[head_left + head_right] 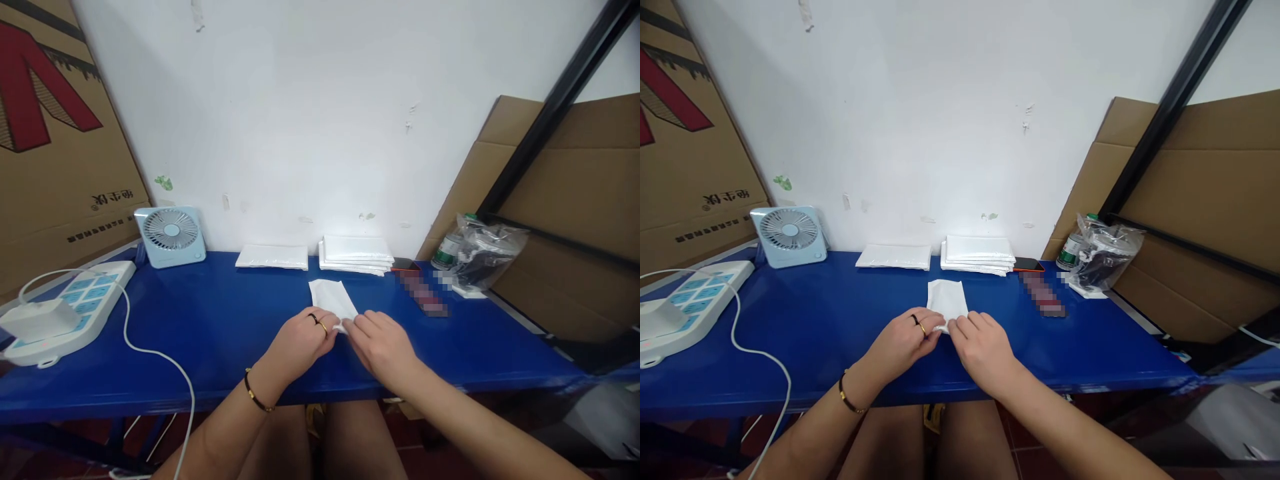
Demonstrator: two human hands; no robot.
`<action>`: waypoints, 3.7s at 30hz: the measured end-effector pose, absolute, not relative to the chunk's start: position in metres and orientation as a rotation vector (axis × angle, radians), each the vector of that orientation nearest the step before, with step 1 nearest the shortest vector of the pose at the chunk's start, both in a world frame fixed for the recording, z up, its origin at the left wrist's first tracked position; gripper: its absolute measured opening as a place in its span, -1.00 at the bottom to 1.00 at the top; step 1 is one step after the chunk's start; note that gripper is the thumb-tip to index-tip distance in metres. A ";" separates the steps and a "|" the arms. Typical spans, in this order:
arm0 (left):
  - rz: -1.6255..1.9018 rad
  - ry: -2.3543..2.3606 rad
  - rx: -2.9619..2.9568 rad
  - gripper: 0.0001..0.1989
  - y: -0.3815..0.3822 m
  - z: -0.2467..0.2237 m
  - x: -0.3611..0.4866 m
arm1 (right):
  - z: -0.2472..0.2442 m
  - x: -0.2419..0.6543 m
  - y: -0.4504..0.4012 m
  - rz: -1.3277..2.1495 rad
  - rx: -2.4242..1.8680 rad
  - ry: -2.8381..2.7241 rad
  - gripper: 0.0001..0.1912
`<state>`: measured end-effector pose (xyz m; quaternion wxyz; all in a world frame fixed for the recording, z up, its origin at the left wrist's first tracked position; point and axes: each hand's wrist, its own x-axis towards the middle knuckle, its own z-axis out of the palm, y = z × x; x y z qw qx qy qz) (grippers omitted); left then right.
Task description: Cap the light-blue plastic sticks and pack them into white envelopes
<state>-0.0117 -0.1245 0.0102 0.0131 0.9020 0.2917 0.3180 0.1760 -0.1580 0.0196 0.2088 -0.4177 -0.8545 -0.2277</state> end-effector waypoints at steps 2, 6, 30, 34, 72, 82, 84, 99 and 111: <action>1.327 0.992 2.600 -0.68 -0.124 0.018 -0.021 | 0.040 0.183 -0.149 -0.426 -1.175 -2.258 -0.76; 1.987 1.136 2.022 -0.54 -0.117 0.015 -0.044 | 0.069 0.190 -0.095 0.294 -1.273 -1.692 -0.73; 1.580 1.278 1.990 -0.73 -0.105 -0.002 -0.049 | 0.036 0.214 0.072 -0.494 -2.049 -2.291 -0.68; 1.386 1.276 1.913 -0.70 -0.100 -0.005 -0.043 | 0.032 0.236 0.059 -0.524 -2.035 -2.321 -0.70; 1.887 0.544 1.271 -0.39 -0.051 0.065 -0.005 | -0.034 0.228 -0.037 0.565 -1.252 -2.265 0.00; 1.869 0.599 1.480 -0.37 -0.054 0.104 -0.041 | -0.029 0.208 -0.042 0.331 -1.326 -2.407 -0.27; 1.912 0.583 1.505 -0.38 -0.056 0.112 -0.049 | -0.029 0.209 -0.043 0.329 -1.339 -2.415 -0.28; 1.760 1.160 2.142 -0.17 -0.061 0.134 -0.081 | -0.031 0.210 -0.045 0.317 -1.242 -2.481 -0.35; 0.213 1.815 2.440 -0.16 -0.013 0.022 -0.078 | -0.019 0.214 -0.062 0.384 -1.227 -2.427 -0.35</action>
